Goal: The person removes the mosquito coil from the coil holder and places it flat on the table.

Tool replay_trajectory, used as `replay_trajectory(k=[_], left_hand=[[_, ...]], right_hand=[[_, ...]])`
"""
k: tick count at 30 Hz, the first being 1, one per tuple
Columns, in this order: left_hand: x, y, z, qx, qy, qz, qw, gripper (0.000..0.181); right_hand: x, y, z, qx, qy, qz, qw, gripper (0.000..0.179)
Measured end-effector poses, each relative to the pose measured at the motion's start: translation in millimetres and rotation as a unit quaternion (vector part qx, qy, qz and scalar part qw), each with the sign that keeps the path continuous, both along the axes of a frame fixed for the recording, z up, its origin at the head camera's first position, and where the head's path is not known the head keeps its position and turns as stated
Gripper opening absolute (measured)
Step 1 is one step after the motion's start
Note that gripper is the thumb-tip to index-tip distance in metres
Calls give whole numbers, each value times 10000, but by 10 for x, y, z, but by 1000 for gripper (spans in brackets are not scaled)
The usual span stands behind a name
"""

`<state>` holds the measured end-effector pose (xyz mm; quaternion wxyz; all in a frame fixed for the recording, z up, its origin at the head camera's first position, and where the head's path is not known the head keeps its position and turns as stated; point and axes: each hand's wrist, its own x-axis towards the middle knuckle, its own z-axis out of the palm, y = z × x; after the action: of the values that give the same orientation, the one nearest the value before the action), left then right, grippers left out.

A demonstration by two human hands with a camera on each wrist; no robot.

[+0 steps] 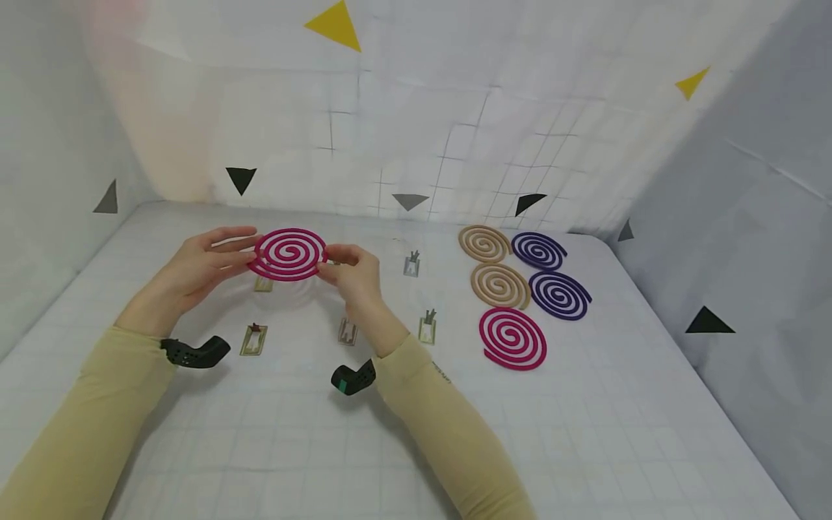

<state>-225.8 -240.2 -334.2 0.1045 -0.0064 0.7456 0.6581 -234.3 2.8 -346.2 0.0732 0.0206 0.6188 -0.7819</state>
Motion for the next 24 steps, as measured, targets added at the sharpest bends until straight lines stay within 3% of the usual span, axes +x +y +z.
replay_trajectory(k=[5, 16, 24], left_hand=[[25, 115, 12, -63, 90, -100, 9999, 66], [189, 658, 81, -410, 437, -488, 9970, 59], [188, 1010, 131, 108, 533, -583, 9968, 54]], right_hand=[[-18, 149, -10, 46, 45, 70, 10000, 30], [-6, 739, 94, 615, 269, 332, 9972, 34], [51, 1140, 138, 614, 206, 348, 9973, 35]])
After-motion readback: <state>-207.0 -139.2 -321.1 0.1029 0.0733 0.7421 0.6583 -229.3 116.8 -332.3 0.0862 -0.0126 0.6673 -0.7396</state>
